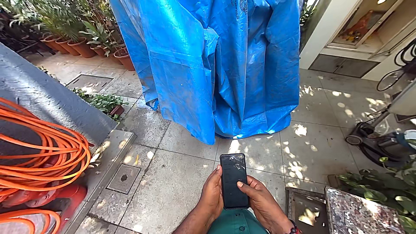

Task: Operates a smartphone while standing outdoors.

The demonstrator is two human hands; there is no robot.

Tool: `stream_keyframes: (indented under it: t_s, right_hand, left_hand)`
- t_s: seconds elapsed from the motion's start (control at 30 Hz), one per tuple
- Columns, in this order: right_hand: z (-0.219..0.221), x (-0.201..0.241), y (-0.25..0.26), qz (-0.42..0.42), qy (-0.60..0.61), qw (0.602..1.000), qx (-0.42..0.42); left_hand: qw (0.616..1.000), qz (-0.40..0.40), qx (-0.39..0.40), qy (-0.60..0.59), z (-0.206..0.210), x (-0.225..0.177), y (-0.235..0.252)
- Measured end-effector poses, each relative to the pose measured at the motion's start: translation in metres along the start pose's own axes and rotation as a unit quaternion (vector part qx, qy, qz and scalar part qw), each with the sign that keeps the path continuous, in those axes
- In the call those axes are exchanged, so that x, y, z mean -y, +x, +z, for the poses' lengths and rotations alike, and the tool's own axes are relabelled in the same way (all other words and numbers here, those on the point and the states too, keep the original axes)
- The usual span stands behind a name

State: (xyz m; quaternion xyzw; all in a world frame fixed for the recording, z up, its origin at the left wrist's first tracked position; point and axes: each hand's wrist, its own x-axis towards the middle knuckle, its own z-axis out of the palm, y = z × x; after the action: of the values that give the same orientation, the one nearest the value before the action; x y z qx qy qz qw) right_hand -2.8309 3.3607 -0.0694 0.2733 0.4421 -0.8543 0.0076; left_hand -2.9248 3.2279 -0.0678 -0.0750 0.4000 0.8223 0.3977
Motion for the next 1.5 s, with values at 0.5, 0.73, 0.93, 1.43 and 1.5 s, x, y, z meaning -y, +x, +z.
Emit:
stream_keyframes:
  t_s: [0.5,0.73,0.93,1.43,1.5]
  right_hand:
    - [-0.0006,-0.004,-0.0033,-0.015,-0.003,1.0,0.02]
    - [-0.0003,-0.0052,-0.0036,-0.02,-0.011,0.999,0.027]
    - [-0.0009,-0.006,-0.0012,-0.003,-0.004,1.0,0.008]
    - [-0.005,-0.0059,-0.0002,-0.001,0.01,1.0,0.017]
    - [-0.0052,-0.0059,-0.0009,-0.007,0.009,1.0,0.021]
  left_hand:
    - [1.0,-0.001,0.0,-0.004,-0.0008,-0.0009,-0.005]
    - [1.0,-0.003,-0.002,0.001,-0.0029,0.0001,-0.0045]
    - [1.0,-0.003,-0.007,0.004,-0.0037,0.0008,-0.0031]
    - [1.0,-0.004,-0.007,-0.003,-0.002,0.0028,-0.0016]
    - [1.0,-0.004,-0.005,-0.003,-0.0025,0.0032,-0.0015]
